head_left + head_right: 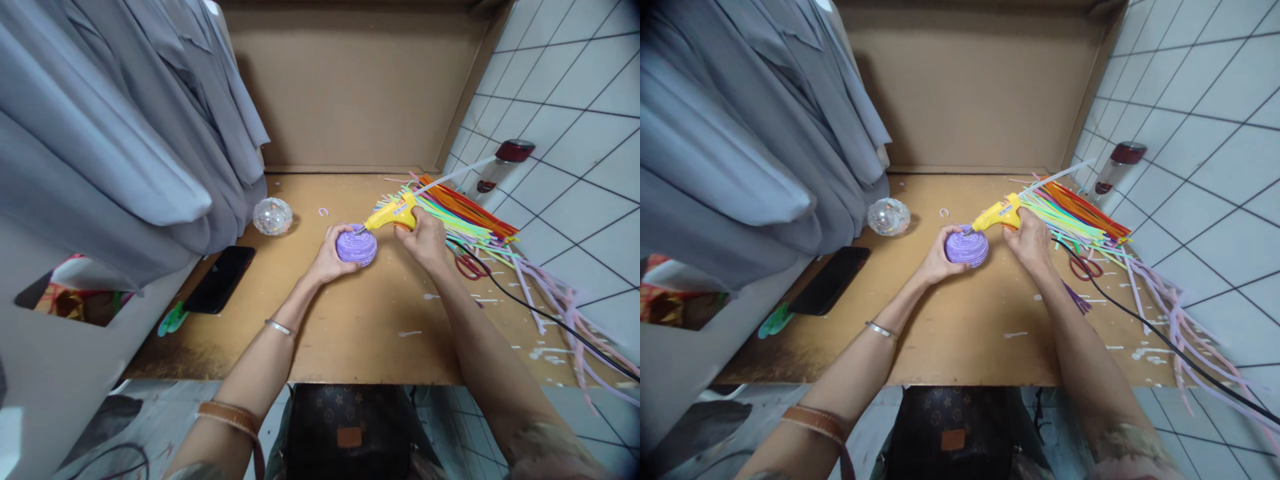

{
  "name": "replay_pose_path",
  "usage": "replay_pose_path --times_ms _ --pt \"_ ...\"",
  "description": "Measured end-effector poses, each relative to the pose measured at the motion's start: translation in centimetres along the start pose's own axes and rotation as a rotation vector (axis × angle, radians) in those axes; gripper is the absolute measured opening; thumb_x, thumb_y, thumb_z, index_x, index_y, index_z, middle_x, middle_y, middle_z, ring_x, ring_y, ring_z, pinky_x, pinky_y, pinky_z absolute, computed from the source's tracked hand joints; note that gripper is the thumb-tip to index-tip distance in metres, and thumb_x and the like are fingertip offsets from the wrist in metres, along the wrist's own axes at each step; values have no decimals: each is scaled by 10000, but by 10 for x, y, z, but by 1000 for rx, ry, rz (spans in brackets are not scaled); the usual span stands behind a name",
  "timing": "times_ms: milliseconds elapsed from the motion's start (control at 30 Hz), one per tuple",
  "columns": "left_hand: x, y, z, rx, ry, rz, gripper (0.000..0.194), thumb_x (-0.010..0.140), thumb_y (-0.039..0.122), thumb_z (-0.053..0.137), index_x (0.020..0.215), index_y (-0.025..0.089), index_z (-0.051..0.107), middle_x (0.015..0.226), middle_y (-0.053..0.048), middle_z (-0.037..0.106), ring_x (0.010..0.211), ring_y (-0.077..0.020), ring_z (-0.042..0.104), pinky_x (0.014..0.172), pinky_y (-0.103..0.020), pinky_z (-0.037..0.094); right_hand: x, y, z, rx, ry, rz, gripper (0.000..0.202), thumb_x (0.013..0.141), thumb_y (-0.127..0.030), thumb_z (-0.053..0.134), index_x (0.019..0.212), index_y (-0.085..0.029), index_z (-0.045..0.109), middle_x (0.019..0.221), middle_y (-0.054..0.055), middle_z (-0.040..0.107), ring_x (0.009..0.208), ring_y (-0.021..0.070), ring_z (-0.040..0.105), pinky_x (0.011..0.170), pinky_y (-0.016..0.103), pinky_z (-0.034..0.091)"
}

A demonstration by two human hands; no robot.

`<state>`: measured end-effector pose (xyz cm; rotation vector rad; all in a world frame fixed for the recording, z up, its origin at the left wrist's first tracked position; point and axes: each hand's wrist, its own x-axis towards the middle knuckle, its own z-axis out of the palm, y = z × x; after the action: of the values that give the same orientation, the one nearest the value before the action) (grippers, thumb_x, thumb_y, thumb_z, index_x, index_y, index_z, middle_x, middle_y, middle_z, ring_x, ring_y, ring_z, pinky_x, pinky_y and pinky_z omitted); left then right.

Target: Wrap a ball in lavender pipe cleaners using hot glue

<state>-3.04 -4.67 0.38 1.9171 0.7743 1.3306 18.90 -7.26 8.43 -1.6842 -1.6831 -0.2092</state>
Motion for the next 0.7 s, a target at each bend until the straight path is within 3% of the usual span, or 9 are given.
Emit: replay_pose_path --times_ms 300,467,600,700 --pt "-1 6 -2 20 5 -25 729 539 238 830 1195 230 511 1309 -94 528 1296 -307 514 1132 -481 400 5 9 11 -47 -29 206 239 728 -398 575 839 -190 618 747 77 651 673 228 541 605 308 356" --pt "-2 8 -3 108 -4 44 699 575 291 832 1201 229 527 1327 -101 538 1341 -315 485 1171 -495 358 1 27 24 -149 -134 334 390 809 -443 567 1010 -127 676 976 172 716 854 288 630 717 345 444" --pt "-3 10 -4 212 -32 89 688 616 309 816 1235 234 524 1349 -114 535 1354 -320 481 1168 -514 366 -6 36 32 -250 -228 406 512 851 -426 562 1198 -60 646 1204 235 674 1056 338 644 816 374 480" --pt "-3 8 -7 273 -51 119 697 636 331 810 1261 237 515 1368 -122 529 1355 -323 487 1161 -527 374 -10 40 36 -299 -297 430 556 860 -434 565 1255 -47 624 1249 246 655 1122 364 631 834 396 493"
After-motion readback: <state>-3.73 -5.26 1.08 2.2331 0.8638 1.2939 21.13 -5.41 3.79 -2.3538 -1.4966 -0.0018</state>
